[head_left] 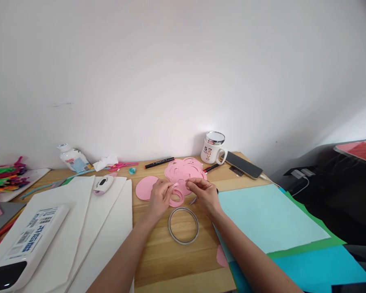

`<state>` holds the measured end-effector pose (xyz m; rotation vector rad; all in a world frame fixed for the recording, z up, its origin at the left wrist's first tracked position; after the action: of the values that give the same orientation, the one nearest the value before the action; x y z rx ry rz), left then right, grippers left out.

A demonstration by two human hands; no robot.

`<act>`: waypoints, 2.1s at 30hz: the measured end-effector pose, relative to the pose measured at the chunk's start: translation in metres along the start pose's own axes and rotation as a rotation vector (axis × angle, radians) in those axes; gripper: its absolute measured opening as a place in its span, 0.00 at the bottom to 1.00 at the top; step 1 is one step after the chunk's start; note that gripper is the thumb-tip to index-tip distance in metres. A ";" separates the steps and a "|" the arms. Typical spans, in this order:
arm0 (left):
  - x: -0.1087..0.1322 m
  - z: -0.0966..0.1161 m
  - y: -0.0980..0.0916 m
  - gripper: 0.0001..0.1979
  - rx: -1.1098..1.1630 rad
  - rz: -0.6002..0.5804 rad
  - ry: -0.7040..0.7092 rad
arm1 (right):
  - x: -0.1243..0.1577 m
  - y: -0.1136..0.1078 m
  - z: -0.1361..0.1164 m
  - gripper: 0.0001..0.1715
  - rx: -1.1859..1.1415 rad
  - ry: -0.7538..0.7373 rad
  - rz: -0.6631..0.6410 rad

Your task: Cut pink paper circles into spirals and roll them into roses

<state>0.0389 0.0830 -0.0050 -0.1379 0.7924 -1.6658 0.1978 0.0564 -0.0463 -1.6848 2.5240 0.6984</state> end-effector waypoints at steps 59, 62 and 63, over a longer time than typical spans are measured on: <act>-0.001 -0.009 -0.005 0.11 -0.023 0.077 -0.040 | 0.000 -0.002 0.000 0.17 0.011 0.027 -0.011; -0.001 -0.008 -0.005 0.11 -0.017 0.070 -0.038 | 0.000 -0.003 0.000 0.18 0.012 0.028 0.005; -0.001 -0.007 -0.005 0.11 -0.016 0.069 -0.036 | 0.000 -0.003 0.000 0.18 0.013 0.026 0.010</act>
<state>0.0314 0.0869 -0.0072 -0.1501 0.7753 -1.5878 0.2011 0.0555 -0.0470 -1.6891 2.5508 0.6636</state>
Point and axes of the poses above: each hand's wrist, its own x-axis away from the middle knuckle, its own y-axis out of the palm, z = x × y, the point moved 8 cm from there along -x, towards the middle knuckle, and after that the axes turned 14 degrees about -y, right-handed, at the moved point
